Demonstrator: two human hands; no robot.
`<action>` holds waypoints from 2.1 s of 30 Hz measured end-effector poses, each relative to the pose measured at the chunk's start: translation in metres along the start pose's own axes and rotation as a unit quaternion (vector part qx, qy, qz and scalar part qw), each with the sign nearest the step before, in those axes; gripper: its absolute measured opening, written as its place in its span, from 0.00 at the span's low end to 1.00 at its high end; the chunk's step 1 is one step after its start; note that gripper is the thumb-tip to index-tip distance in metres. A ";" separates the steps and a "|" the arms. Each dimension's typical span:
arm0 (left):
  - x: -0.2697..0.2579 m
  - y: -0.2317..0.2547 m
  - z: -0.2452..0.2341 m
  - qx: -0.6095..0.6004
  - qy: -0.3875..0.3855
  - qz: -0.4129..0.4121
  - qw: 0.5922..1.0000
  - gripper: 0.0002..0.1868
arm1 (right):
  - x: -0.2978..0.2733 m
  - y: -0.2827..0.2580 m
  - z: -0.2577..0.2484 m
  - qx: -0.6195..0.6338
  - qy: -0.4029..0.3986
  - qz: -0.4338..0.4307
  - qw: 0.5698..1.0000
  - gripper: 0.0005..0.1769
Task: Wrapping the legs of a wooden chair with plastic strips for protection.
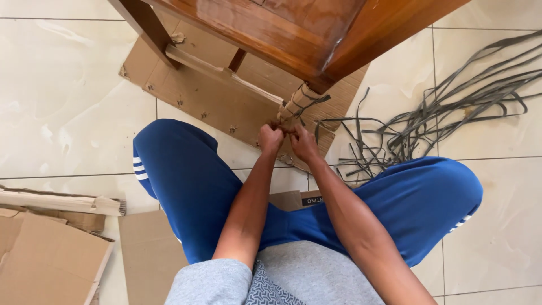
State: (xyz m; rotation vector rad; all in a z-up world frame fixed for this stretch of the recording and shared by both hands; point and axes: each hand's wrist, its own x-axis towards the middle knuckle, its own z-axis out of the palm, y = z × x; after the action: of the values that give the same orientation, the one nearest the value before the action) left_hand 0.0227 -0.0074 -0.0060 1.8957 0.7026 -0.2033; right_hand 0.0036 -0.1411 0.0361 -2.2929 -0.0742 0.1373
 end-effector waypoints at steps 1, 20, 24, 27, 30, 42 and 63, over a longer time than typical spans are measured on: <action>-0.001 -0.001 -0.001 -0.020 -0.003 -0.004 1.000 0.15 | -0.001 0.007 0.005 0.002 0.014 -0.012 1.000 0.09; 0.024 -0.034 0.014 -0.216 -0.185 -0.202 0.937 0.09 | 0.001 0.011 0.027 0.163 -0.066 0.131 0.976 0.09; 0.042 -0.067 0.038 -0.261 -0.143 -0.088 0.951 0.09 | 0.013 0.052 0.043 0.021 -0.044 0.065 0.997 0.09; 0.019 -0.032 0.012 -0.162 -0.088 -0.033 0.982 0.11 | 0.020 0.030 0.030 0.001 0.064 0.043 0.997 0.09; 0.004 -0.014 -0.002 -0.132 -0.077 -0.043 0.987 0.12 | 0.026 0.024 0.030 0.059 0.094 0.079 0.991 0.10; 0.002 -0.037 0.006 -0.156 -0.095 -0.029 0.983 0.11 | 0.042 0.036 0.061 0.407 0.029 0.355 0.841 0.12; -0.014 -0.005 -0.015 -0.037 -0.004 0.066 0.997 0.12 | 0.019 -0.007 0.029 0.036 0.043 0.087 0.995 0.10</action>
State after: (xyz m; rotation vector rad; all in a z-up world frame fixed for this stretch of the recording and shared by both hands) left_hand 0.0058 0.0021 0.0032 1.8613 0.5691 -0.1006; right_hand 0.0185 -0.1131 0.0210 -2.2271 0.1722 0.1287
